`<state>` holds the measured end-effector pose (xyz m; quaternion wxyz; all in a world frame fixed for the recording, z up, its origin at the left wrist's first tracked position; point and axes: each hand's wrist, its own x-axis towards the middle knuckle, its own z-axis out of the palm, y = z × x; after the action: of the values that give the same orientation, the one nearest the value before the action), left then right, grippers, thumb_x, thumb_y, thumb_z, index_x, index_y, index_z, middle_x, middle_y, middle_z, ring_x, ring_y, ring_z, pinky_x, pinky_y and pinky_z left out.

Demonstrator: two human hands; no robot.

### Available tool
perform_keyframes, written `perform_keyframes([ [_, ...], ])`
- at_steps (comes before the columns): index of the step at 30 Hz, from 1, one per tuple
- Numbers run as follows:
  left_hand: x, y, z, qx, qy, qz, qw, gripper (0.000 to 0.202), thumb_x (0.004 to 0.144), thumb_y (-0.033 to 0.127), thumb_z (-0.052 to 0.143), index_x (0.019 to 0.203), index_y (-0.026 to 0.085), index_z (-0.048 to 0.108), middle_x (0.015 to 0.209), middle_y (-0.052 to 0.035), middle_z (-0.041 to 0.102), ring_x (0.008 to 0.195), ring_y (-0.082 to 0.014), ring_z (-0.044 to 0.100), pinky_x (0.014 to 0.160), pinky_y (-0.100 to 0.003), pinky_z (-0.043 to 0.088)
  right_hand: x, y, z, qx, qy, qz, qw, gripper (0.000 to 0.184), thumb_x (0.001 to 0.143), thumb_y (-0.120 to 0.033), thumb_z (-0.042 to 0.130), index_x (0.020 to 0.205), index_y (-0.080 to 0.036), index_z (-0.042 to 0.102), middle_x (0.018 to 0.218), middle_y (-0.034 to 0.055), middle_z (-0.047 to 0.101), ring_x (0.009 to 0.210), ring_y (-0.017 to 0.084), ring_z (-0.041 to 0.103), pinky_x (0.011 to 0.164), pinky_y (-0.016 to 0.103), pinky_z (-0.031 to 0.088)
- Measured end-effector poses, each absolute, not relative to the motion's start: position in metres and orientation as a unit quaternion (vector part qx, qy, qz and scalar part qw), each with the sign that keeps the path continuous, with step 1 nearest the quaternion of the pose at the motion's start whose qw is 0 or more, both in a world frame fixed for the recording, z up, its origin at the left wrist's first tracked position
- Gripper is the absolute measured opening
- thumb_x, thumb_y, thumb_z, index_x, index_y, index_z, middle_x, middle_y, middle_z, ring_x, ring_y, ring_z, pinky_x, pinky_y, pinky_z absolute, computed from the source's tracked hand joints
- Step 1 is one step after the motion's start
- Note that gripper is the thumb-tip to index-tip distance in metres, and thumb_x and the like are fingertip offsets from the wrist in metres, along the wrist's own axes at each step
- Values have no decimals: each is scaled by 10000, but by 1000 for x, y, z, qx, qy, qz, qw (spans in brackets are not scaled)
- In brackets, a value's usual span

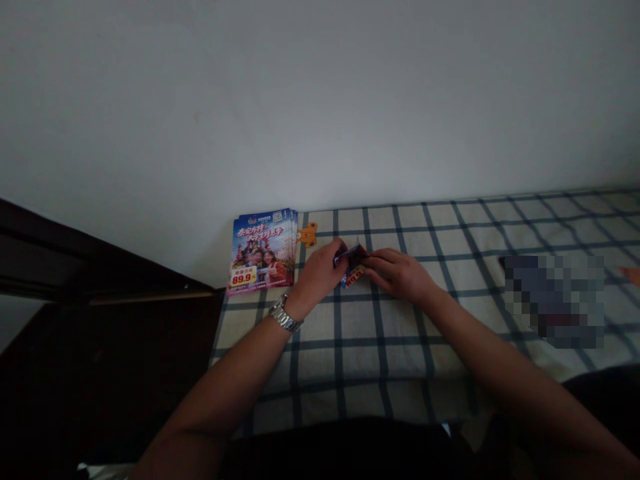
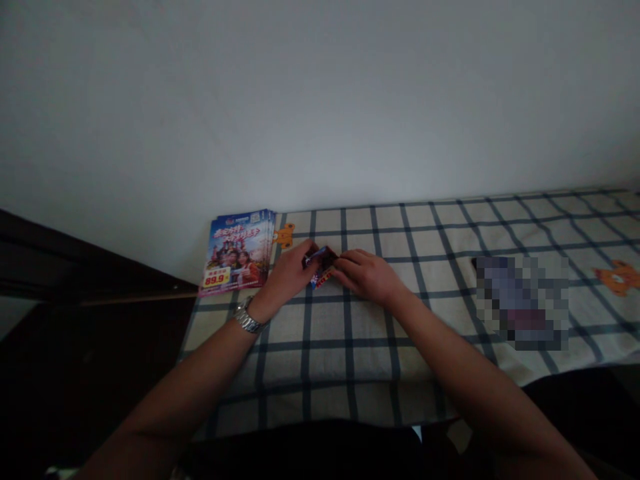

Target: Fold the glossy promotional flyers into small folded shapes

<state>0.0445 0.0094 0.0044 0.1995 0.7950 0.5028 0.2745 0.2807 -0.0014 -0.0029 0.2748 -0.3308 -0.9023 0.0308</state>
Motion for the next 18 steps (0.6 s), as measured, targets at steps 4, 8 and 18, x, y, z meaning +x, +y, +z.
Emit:
perform_keyframes([
  [4, 46, 9, 1, 794, 497, 277, 213, 22, 987, 211, 552, 988, 220, 572, 835, -7, 672, 768, -187, 648, 678, -299, 449, 281, -2, -5, -370, -881, 87, 282, 202, 1065, -290, 517, 1159, -220, 682, 1083, 93, 737, 918, 209, 722, 824, 345, 599],
  [8, 48, 9, 1, 790, 488, 286, 236, 92, 1023, 304, 547, 1026, 223, 590, 885, -21, 710, 812, -192, 680, 726, -312, 492, 283, -1, -11, -397, -853, 133, 312, 156, 1025, -251, 563, 1161, -251, 640, 1097, 67, 748, 937, 214, 735, 839, 348, 597],
  [18, 46, 8, 6, 785, 459, 299, 288, 219, 1015, 426, 582, 1066, 216, 616, 921, -19, 744, 832, -179, 713, 743, -299, 531, 281, 1, -12, -474, -749, 245, 392, 210, 904, -275, 644, 1080, -246, 533, 949, 39, 760, 831, 222, 764, 748, 348, 625],
])
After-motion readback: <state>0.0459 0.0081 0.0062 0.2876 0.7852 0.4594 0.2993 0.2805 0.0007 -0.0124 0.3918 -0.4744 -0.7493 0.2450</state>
